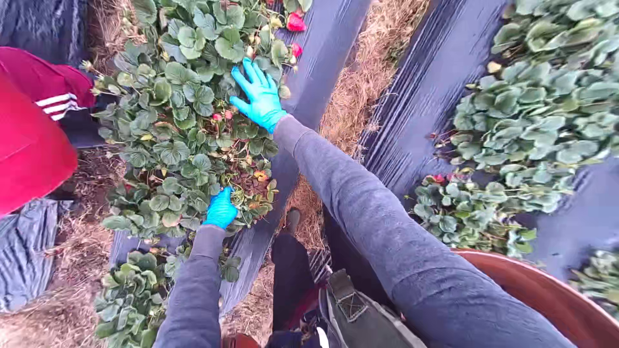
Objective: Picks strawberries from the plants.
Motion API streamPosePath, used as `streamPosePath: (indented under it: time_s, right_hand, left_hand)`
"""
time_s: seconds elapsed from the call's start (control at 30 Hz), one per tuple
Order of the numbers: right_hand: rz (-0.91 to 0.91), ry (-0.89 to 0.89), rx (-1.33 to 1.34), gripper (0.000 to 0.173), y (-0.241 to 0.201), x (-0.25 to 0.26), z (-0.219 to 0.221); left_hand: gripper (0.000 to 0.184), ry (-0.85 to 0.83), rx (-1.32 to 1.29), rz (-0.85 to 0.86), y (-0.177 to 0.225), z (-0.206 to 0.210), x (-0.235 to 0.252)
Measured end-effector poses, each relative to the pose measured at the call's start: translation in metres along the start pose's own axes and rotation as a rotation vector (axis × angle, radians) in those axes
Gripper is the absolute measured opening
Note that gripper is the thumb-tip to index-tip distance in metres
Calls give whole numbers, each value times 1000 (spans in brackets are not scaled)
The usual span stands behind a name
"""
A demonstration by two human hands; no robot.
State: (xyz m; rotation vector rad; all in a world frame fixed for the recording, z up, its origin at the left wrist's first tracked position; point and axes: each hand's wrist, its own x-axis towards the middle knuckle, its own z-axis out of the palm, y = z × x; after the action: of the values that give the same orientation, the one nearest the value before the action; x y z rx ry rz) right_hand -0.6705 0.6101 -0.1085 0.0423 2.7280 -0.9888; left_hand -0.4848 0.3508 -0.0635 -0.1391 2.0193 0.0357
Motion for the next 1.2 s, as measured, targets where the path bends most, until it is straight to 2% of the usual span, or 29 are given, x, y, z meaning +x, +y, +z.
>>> streamPosePath:
  time_s: [0.07, 0.13, 0.17, 0.23, 0.27, 0.3, 0.33, 0.37, 0.43, 0.47, 0.57, 0.6, 0.67, 0.7, 0.73, 0.8, 0.87, 0.93, 1.0, 1.03, 1.1, 1.13, 1.2]
  right_hand:
    - [-282, -221, -129, 63, -16, -22, 42]
    - [-458, -273, -178, 43, 1, -31, 46]
    - [-527, -317, -211, 36, 14, -25, 36]
    - [-657, -443, -301, 28, 32, -16, 19]
    - [-713, -507, -316, 28, 34, -16, 13]
    - [-773, -522, -335, 29, 39, -7, 9]
    - [-818, -524, -345, 28, 47, 2, 4]
    - [-845, -542, -335, 29, 53, 3, 1]
    - [-894, -578, -290, 30, 63, 4, -1]
    - [-919, -584, -280, 29, 67, 12, -2]
    - [-940, -627, -241, 28, 66, 10, -2]
    - [-945, -614, -230, 27, 67, 9, -2]
    - [-954, -550, -228, 27, 75, 16, -1]
    - [-948, -552, -217, 27, 74, 13, 1]
    - [-940, -569, -218, 29, 72, 10, 2]
    - [-925, -566, -232, 30, 69, 11, 3]
    - [-884, -562, -220, 33, 65, 9, 0]
    - [-822, -568, -182, 51, 62, 13, -12]
    - [-781, -462, -98, 65, 48, -10, -22]
    - [-796, -340, -88, 63, 33, -17, -28]
    - [-853, -114, -111, 41, -8, -19, -30]
    - [-849, -120, -146, 36, -32, -23, -23]
    - [-677, -366, -278, 36, -71, -10, 4]
  left_hand:
    - [74, -125, 48, -53, 6, -12, -6]
    - [61, -193, 116, -45, 26, -53, -13]
    - [54, -126, 109, -21, 42, -78, -17]
    - [48, 221, -74, 84, 72, -109, -27]
    - [50, 429, -188, 160, 84, -114, -23]
    - [56, 546, -260, 218, 97, -124, -6]
    - [64, 528, -245, 222, 111, -133, 17]
    - [68, 403, -138, 185, 120, -133, 33]
    - [57, 135, 186, 149, 129, -114, 48]
    - [52, 74, 294, 156, 129, -107, 52]
    - [61, 33, 327, 230, 117, -99, 25]
    - [62, 140, 292, 295, 119, -102, 12]
    - [53, 550, 166, 363, 129, -108, 6]
    - [45, 639, 62, 262, 133, -109, 7]
    - [46, 559, -58, 71, 136, -116, 11]
    - [59, 306, -221, -260, 131, -131, 42]
    - [63, 167, -233, -394, 121, -134, 67]
    - [57, 156, -238, -371, 114, -135, 76]
    - [53, 143, -196, -306, 100, -115, 57]
    - [57, 133, -154, -257, 93, -108, 51]
    - [63, 137, -143, -154, 83, -104, 54]
    - [60, 123, -196, -133, 79, -103, 50]
    - [46, 123, -425, -143, 73, -105, 54]
